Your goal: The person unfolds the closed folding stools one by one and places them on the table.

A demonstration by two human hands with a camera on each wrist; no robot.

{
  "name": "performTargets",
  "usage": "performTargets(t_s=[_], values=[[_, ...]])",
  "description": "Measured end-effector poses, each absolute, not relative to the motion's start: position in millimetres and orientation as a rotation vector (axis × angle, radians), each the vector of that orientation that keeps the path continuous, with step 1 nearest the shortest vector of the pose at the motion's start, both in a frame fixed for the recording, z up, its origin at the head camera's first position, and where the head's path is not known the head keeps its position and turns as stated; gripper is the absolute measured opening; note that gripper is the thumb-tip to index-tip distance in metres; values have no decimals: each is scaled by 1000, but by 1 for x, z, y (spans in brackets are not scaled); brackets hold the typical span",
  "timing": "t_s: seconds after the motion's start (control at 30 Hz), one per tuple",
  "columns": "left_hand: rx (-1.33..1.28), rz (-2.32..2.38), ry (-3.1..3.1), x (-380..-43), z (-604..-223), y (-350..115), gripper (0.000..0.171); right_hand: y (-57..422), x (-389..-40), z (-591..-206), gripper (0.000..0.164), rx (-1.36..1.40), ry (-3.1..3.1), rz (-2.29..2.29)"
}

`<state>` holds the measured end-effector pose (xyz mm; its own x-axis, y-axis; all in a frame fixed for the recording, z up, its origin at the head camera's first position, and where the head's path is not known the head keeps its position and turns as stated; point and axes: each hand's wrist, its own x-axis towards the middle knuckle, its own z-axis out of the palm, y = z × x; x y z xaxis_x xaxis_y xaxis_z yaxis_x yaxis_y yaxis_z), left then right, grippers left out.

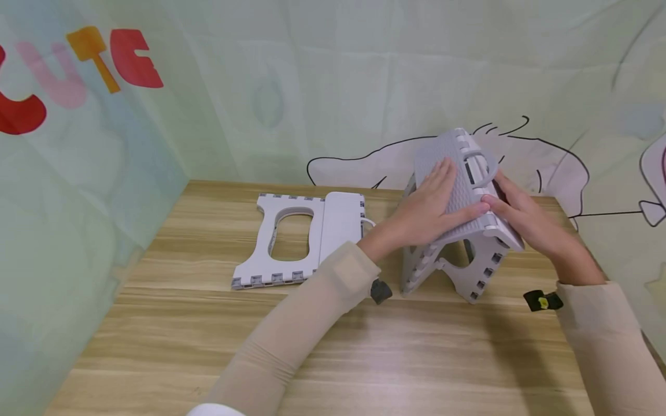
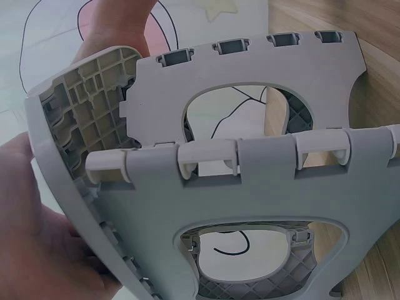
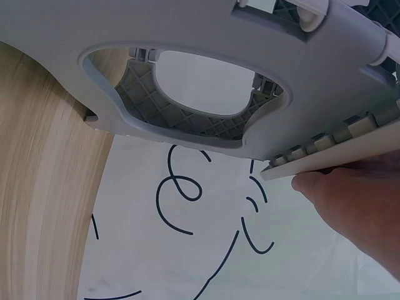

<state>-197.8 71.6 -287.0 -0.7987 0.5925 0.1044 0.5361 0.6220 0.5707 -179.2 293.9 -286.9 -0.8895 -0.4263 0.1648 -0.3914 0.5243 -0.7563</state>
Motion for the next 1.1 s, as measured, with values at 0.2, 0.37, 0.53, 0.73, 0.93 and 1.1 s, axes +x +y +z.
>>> performTargets(t_s=[0.2,0.37,0.53,0.73,0.93,1.1], values=[[960,860,2788,-197,-288,73,93,294,-180,-285,63,-753,2679,-1307],[970,831,2819,-196,-292,74,92,296,-180,-286,61,-784,2662,-1295],[979,808,2839,-195,-293,75,91,298,-180,-289,61,-811,2653,-1281],[983,767,2866,-193,-293,76,90,297,-179,-290,62,-771,2693,-1242],[987,738,2887,-193,-293,76,89,295,-178,-292,63,-756,2741,-1208],[982,705,2897,-193,-293,77,90,295,-178,-293,64,-742,2735,-1210]])
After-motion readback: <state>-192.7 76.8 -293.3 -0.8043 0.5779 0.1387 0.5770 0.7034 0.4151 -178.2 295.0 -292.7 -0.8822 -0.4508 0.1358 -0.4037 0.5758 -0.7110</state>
